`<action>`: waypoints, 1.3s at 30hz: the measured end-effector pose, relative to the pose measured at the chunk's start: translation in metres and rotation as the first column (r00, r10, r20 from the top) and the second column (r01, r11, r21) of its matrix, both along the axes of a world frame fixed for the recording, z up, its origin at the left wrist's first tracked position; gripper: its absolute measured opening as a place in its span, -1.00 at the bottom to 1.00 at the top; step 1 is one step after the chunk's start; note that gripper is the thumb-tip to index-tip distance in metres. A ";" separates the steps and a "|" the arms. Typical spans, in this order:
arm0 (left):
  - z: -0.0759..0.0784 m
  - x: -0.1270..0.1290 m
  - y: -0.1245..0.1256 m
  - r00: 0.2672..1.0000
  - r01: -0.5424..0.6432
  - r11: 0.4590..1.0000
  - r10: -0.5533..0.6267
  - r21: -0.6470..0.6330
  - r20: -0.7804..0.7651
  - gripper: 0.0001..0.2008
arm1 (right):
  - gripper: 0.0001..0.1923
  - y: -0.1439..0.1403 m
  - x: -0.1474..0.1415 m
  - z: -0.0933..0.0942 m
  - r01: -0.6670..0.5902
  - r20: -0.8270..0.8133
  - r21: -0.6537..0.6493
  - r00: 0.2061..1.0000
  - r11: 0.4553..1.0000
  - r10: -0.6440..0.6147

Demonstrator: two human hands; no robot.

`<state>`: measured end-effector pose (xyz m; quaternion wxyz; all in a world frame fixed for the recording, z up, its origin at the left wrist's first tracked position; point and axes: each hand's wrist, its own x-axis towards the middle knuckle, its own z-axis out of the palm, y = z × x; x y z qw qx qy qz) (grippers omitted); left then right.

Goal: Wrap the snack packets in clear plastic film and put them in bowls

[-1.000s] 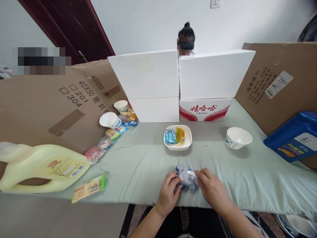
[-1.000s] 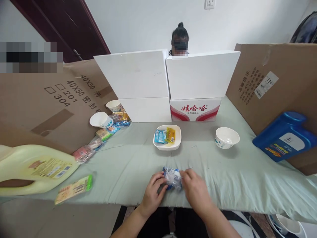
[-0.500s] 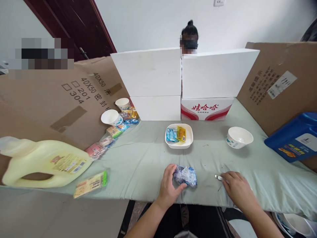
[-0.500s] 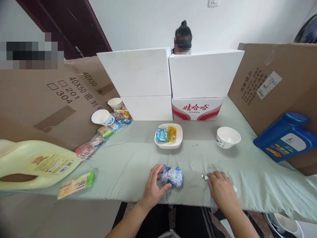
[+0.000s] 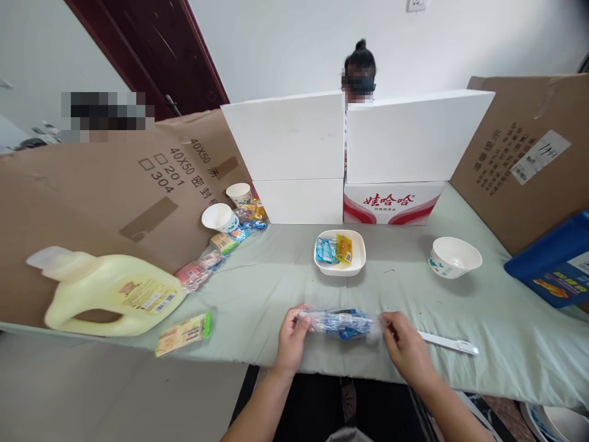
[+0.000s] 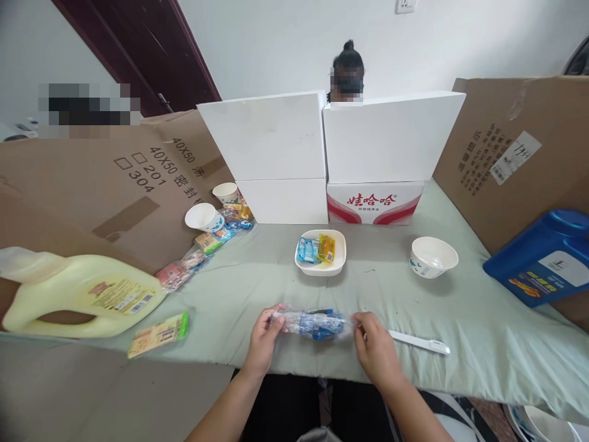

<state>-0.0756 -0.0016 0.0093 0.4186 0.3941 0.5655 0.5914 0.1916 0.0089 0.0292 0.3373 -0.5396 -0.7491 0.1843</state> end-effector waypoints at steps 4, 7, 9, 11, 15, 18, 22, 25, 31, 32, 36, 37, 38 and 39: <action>0.008 -0.010 0.000 0.910 -0.250 0.943 0.306 0.219 -0.280 -0.75 | -0.79 -0.010 0.033 -0.004 0.153 -0.029 -0.018 0.988 0.988 -0.153; 0.025 0.000 -0.006 0.722 0.037 0.901 0.275 0.433 -0.635 -0.79 | -0.77 -0.020 0.032 0.010 0.179 -0.044 0.156 0.984 0.971 -0.174; 0.037 0.012 -0.009 0.579 0.316 0.873 0.131 0.370 -0.804 -0.70 | -0.79 -0.024 0.020 0.025 0.081 -0.058 0.241 0.996 0.967 -0.069; 0.045 0.024 -0.013 0.452 0.463 0.853 0.006 0.240 -0.892 -0.63 | -0.78 -0.025 0.005 0.039 -0.083 -0.018 0.230 0.996 0.970 0.089; 0.046 0.040 -0.031 0.300 0.576 0.816 -0.160 0.045 -0.941 -0.78 | -0.73 -0.025 -0.012 0.046 -0.322 0.202 -0.054 0.924 0.945 0.326; 0.041 0.043 -0.054 0.156 0.658 0.744 -0.288 -0.118 -0.945 -0.82 | -0.78 -0.029 -0.009 0.034 -0.326 0.349 -0.202 0.857 0.923 0.379; 0.041 0.040 -0.067 0.135 0.672 0.710 -0.397 -0.211 -0.908 -0.82 | -0.77 -0.037 -0.007 0.028 -0.291 0.441 -0.234 0.819 0.928 0.368; 0.041 0.037 -0.054 0.234 0.607 0.781 -0.351 -0.146 -0.907 -0.77 | -0.80 -0.043 -0.015 0.039 -0.333 0.404 -0.265 0.813 0.905 0.418; 0.031 0.036 -0.021 0.390 0.513 0.858 -0.232 0.002 -0.891 -0.54 | -0.79 -0.043 -0.031 0.040 -0.367 0.323 -0.252 0.840 0.895 0.436; 0.028 0.037 -0.018 0.407 0.499 0.867 -0.241 -0.007 -0.881 -0.48 | -0.74 -0.039 -0.031 0.034 -0.324 0.315 -0.194 0.873 0.926 0.371; 0.017 0.044 -0.007 0.478 0.453 0.891 -0.281 -0.040 -0.832 -0.24 | -0.50 -0.023 -0.026 0.001 -0.196 0.251 0.053 0.952 0.979 0.177; 0.015 0.045 -0.004 0.504 0.438 0.898 -0.286 -0.044 -0.815 -0.20 | -0.44 -0.020 -0.024 -0.006 -0.199 0.249 0.086 0.953 0.976 0.173; 0.015 0.046 0.000 0.534 0.422 0.905 -0.291 -0.048 -0.794 -0.16 | -0.39 -0.016 -0.023 -0.012 -0.212 0.253 0.102 0.950 0.972 0.181; 0.015 0.045 0.003 0.563 0.408 0.911 -0.299 -0.055 -0.770 -0.12 | -0.34 -0.014 -0.022 -0.016 -0.229 0.259 0.102 0.946 0.968 0.196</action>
